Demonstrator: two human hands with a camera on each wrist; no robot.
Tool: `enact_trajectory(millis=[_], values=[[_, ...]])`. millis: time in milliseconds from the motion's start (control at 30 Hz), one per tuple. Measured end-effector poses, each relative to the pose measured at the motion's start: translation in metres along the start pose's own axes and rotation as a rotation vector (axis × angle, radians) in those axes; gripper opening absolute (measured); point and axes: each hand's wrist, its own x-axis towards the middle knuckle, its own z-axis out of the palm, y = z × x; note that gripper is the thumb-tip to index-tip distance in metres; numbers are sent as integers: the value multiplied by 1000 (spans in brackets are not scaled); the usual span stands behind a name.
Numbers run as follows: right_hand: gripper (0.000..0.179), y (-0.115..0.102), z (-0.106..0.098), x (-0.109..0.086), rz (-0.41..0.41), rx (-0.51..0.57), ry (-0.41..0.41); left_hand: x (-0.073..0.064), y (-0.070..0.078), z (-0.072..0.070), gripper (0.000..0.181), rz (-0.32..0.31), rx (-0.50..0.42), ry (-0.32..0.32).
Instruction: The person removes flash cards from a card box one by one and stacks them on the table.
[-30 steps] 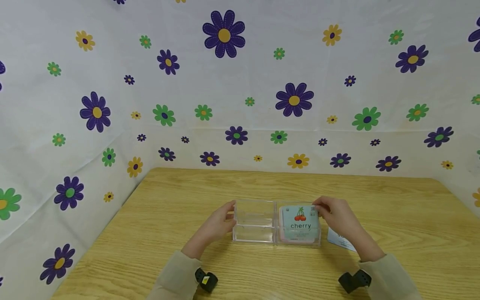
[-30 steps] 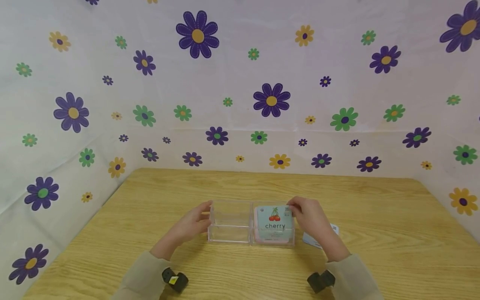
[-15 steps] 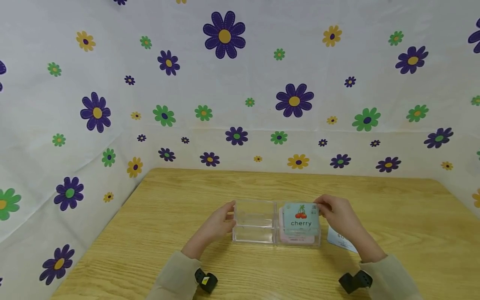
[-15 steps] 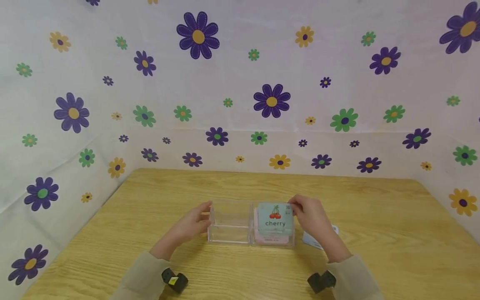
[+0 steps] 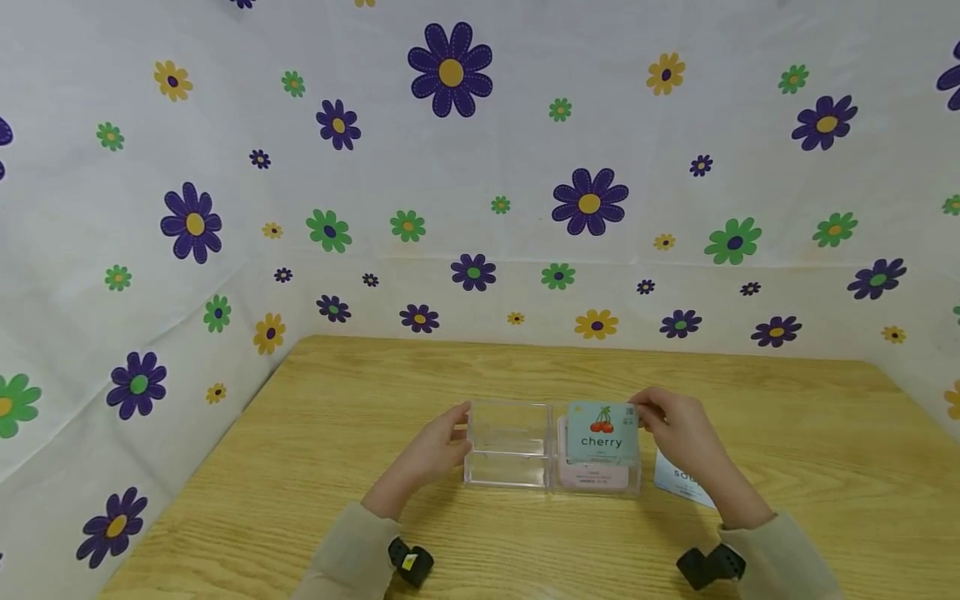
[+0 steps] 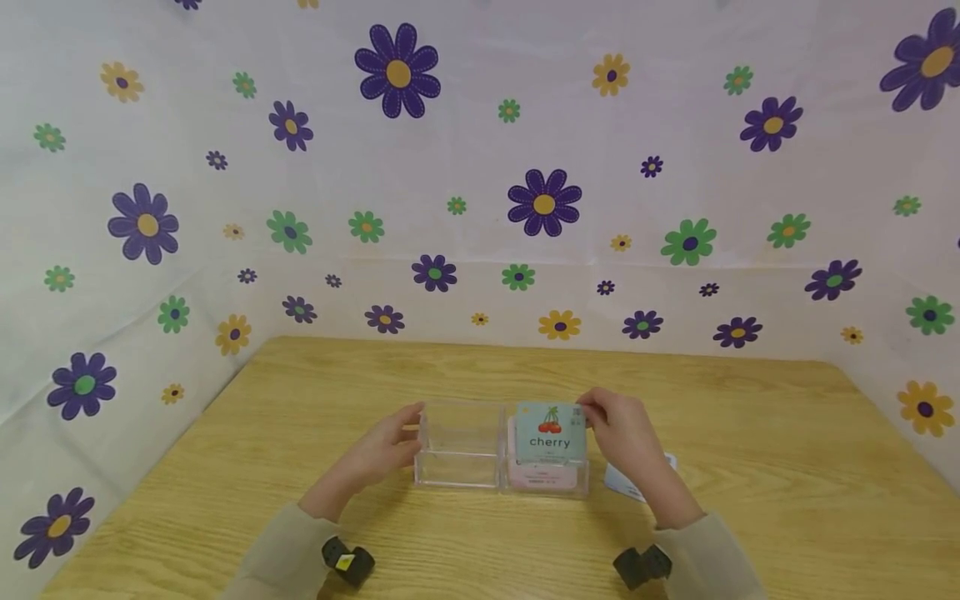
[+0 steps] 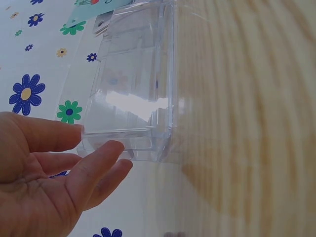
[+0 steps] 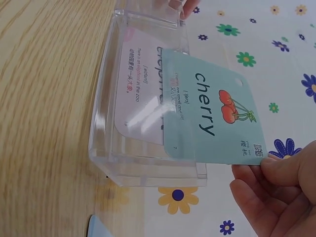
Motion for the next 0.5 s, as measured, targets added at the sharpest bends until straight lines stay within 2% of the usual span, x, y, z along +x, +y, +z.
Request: enact_trajectory(millis=[200,500], values=[[11,0,1,2,-22,4,24,1,1,-1,54,-12,-5,7],[12,-1,-2,0,-19,21,33,1,0,1,54,12,-18,-3]])
